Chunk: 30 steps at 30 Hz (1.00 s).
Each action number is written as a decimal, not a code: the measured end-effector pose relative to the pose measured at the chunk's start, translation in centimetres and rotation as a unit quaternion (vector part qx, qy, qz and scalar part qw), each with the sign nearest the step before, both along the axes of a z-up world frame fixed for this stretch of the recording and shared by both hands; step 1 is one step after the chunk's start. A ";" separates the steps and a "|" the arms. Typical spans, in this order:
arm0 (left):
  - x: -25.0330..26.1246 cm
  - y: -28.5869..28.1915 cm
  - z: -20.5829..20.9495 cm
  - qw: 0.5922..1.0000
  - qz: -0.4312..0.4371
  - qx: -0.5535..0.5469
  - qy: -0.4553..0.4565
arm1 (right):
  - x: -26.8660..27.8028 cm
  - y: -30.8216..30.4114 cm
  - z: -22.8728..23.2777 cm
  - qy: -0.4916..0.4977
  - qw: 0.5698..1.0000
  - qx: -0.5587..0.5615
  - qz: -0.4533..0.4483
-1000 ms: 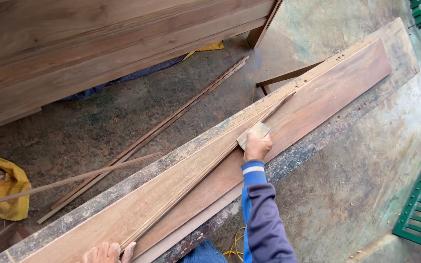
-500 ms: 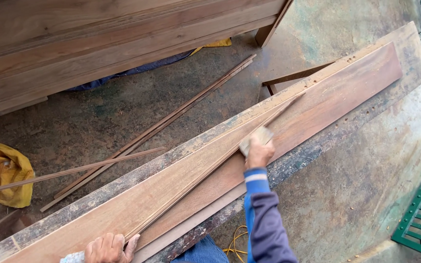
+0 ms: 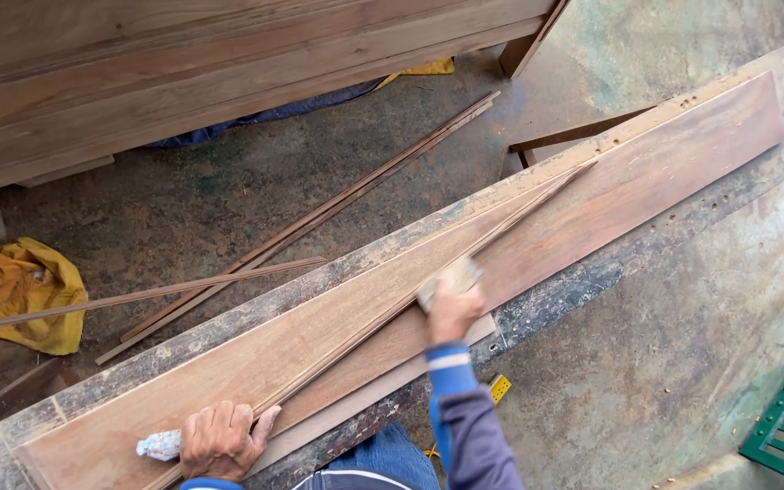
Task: Sanding a thin wooden strip on a workbench.
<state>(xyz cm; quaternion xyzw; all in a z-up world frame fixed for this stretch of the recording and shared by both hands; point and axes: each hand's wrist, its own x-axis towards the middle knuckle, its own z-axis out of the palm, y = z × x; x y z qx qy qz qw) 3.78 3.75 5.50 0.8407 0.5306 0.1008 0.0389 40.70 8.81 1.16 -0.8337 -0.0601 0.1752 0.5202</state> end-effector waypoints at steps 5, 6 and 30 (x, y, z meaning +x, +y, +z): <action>0.0 -0.1 0.7 1.000 -0.008 -0.009 -0.001 | -3.7 -2.2 -1.7 -0.079 0.994 0.018 0.076; 0.0 0.0 0.7 1.000 -0.012 -0.007 -0.005 | -2.6 -1.5 -1.6 -0.044 0.997 -0.013 0.058; -1.7 -0.3 0.8 0.998 -0.041 0.011 -0.045 | -18.6 -5.6 -1.3 -0.091 0.993 -0.048 0.058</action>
